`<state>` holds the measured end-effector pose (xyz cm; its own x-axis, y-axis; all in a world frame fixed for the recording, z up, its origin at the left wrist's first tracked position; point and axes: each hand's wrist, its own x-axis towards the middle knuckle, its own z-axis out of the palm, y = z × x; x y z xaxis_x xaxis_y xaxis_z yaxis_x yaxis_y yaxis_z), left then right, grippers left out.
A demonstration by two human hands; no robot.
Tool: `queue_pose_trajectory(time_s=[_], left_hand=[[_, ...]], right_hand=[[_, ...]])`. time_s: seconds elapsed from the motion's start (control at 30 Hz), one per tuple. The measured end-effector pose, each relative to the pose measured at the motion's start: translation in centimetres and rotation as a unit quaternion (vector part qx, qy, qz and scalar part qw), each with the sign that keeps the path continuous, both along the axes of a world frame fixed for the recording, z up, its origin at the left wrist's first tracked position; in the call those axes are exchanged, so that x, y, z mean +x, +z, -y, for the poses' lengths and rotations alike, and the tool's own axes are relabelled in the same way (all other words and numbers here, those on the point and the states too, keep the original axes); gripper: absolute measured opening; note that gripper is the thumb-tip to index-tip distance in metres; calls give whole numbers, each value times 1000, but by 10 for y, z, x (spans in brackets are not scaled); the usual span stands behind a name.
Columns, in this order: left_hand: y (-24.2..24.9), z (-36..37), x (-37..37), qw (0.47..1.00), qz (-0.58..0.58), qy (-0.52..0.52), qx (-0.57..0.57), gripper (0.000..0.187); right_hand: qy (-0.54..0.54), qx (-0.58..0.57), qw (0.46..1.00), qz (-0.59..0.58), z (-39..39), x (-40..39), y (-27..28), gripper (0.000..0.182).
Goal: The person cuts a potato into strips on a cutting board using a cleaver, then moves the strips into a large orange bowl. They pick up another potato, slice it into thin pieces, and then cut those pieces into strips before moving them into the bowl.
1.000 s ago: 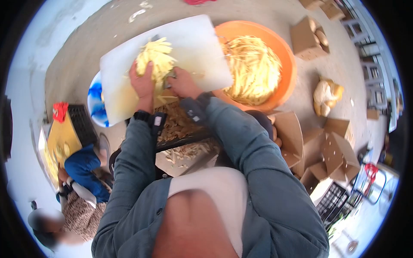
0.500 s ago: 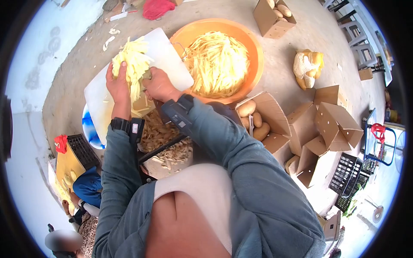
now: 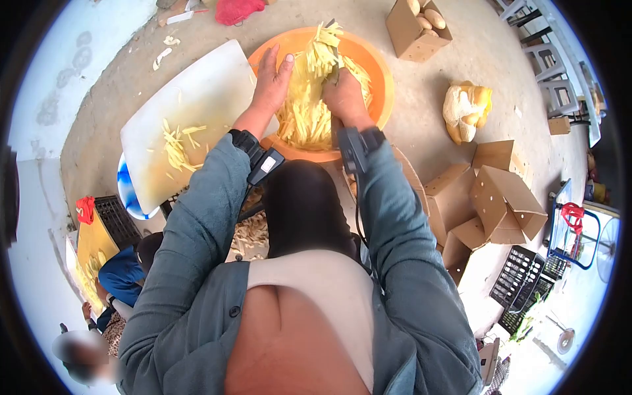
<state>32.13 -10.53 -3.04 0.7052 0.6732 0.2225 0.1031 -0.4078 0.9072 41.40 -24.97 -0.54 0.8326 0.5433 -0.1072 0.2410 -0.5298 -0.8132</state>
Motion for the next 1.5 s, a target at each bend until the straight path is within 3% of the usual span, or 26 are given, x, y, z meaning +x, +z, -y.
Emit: queue_pose_trajectory(time_s=[0.03, 0.07, 0.13, 0.23, 0.3, 0.37, 0.4, 0.43, 0.5, 0.57, 0.67, 0.87, 0.93, 0.97, 1.03, 1.07, 1.13, 1.2, 1.3, 1.4, 1.5], left_hand=[[-3, 6, -1, 1000, 13, -7, -16, 74], [-4, 11, -6, 999, 18, -17, -25, 70], [-16, 17, -19, 999, 2, -11, -36, 67], [-32, 21, -46, 996, -27, 7, -79, 59], [-37, 16, -68, 993, -40, 22, -108, 55], [-42, 9, -89, 976, -31, 26, -213, 51], [-49, 4, -98, 974, -18, 44, -222, 46], [-42, 1, -109, 974, -17, 46, -220, 46], [-28, 0, -136, 965, -68, 6, -254, 53], [-25, -5, -156, 960, -58, 30, -273, 45], [-36, -18, -189, 951, -6, 77, -300, 31], [-54, -58, -263, 942, 49, 205, -261, 29], [-79, -79, -286, 942, 108, 290, -128, 34], [-84, -85, -298, 940, 109, 298, -125, 34], [-86, -93, -314, 904, -7, 426, -23, 44], [-90, -97, -319, 902, -7, 430, -24, 44], [-109, -105, -329, 881, -123, 434, 144, 59], [-118, -105, -324, 883, -142, 421, 149, 64], [-121, -104, -311, 894, -172, 381, 159, 70], [-135, -106, -305, 904, -152, 352, 192, 75], [-139, -99, -302, 886, -185, 359, 227, 74]], right_hand=[[12, -40, 995, 87, 0, 12, -22, 21], [12, -40, 996, 85, 1, 15, -25, 21], [103, -156, 964, 191, 5, 18, -30, 18], [120, -173, 951, 226, 4, 10, -41, 14], [120, -161, 953, 228, 6, 9, -51, 13], [91, -106, 972, 189, 14, 6, -56, 11], [94, -35, 971, 217, 21, 0, -51, 15], [96, -33, 971, 218, 26, -3, -50, 15], [-60, 54, 994, -67, 34, -8, -46, 18], [-80, 95, 984, -126, 43, -13, -40, 18], [-135, 289, 910, -264, 46, -30, -19, 15], [24, 362, 869, -338, 10, -83, 45, 18], [66, 360, 858, -361, -17, -112, 64, 17], [95, 360, 849, -374, -31, -128, 68, 17], [115, 339, 852, -382, -61, -161, 67, 16], [124, 330, 861, -366, -75, -178, 61, 15], [135, 318, 871, -351, -99, -204, 35, 15], [134, 230, 936, -229, -118, -219, 1, 16], [137, 136, 973, -127, -127, -224, -23, 17], [212, 55, 975, 23, -145, -201, -55, 20], [283, -4, 942, 180, -171, -180, -66, 20]])
